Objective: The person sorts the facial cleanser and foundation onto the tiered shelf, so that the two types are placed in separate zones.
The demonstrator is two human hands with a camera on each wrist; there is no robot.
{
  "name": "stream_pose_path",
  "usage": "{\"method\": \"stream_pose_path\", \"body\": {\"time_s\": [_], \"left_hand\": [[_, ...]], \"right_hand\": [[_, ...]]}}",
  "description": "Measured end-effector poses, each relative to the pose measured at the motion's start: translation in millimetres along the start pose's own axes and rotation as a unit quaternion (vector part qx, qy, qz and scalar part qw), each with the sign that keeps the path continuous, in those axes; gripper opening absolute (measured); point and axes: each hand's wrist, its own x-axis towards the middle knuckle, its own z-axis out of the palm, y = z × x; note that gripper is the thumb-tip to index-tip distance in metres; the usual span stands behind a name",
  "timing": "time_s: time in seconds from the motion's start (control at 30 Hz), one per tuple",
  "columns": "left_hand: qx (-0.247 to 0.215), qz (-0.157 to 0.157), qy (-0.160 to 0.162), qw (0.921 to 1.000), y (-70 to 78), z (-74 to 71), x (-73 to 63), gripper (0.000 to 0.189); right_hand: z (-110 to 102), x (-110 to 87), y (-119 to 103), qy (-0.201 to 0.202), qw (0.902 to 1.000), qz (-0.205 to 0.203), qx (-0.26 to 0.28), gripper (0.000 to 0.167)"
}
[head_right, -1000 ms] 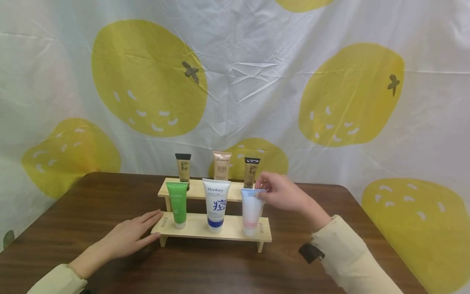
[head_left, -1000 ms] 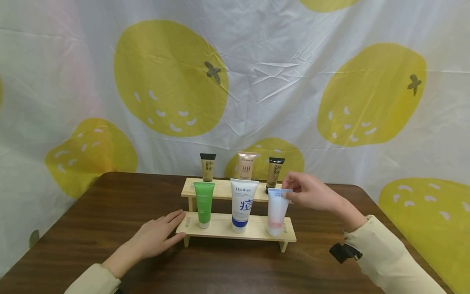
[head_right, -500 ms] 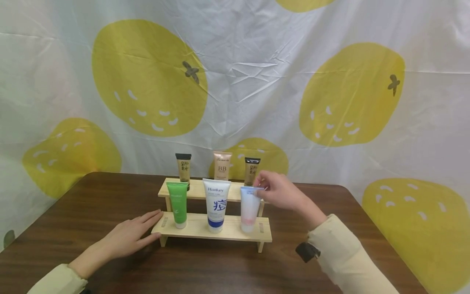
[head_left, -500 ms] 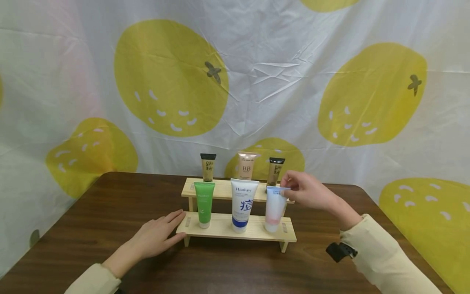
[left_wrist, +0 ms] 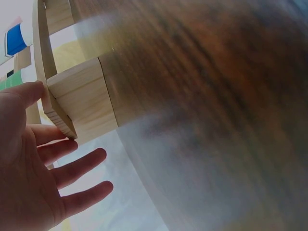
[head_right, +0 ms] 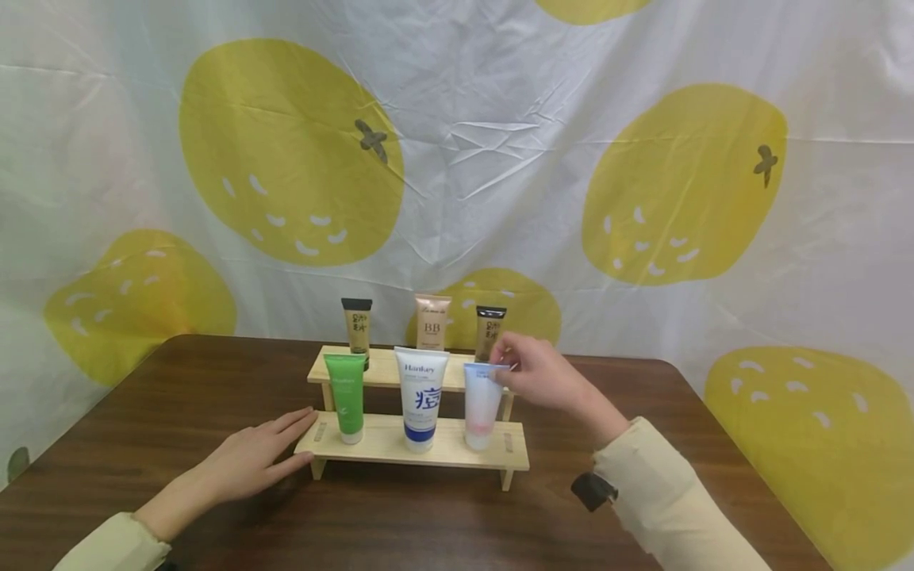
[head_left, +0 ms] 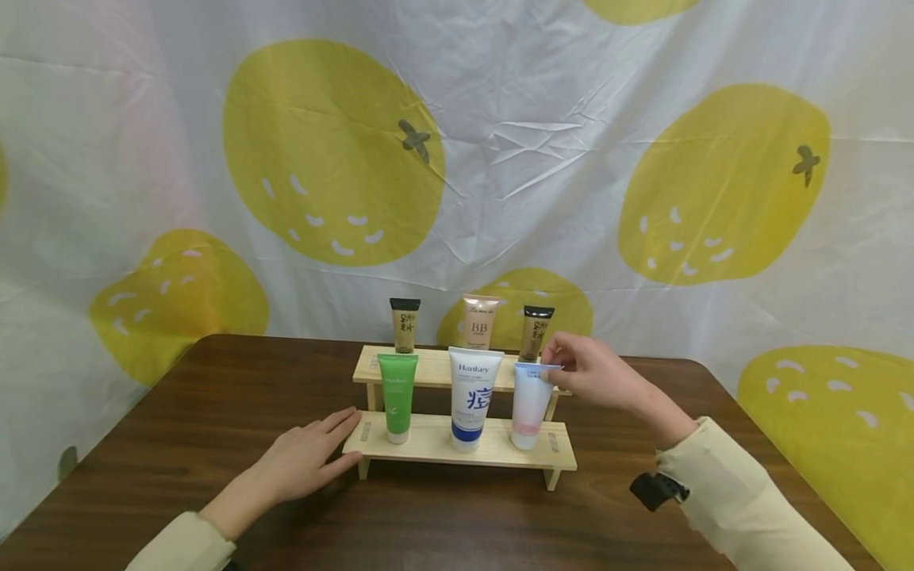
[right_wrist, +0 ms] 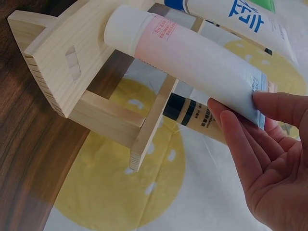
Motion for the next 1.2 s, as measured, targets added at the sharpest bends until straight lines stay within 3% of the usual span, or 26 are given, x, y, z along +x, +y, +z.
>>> {"method": "stream_pose_path", "body": {"time_s": [0.67, 1.2], "left_hand": [[0.001, 0.002, 0.000, 1.0000, 0.1, -1.5, -0.4, 0.063], [0.003, 0.001, -0.003, 1.0000, 1.2, -4.7, 0.1, 0.063]], "right_hand": [[4.1, -2.0, -1.3, 0.018, 0.9987, -0.028, -0.038, 0.008], [-0.2, -4.8, 4.8, -0.031, 0.9980, -0.011, 0.054, 0.009]]}}
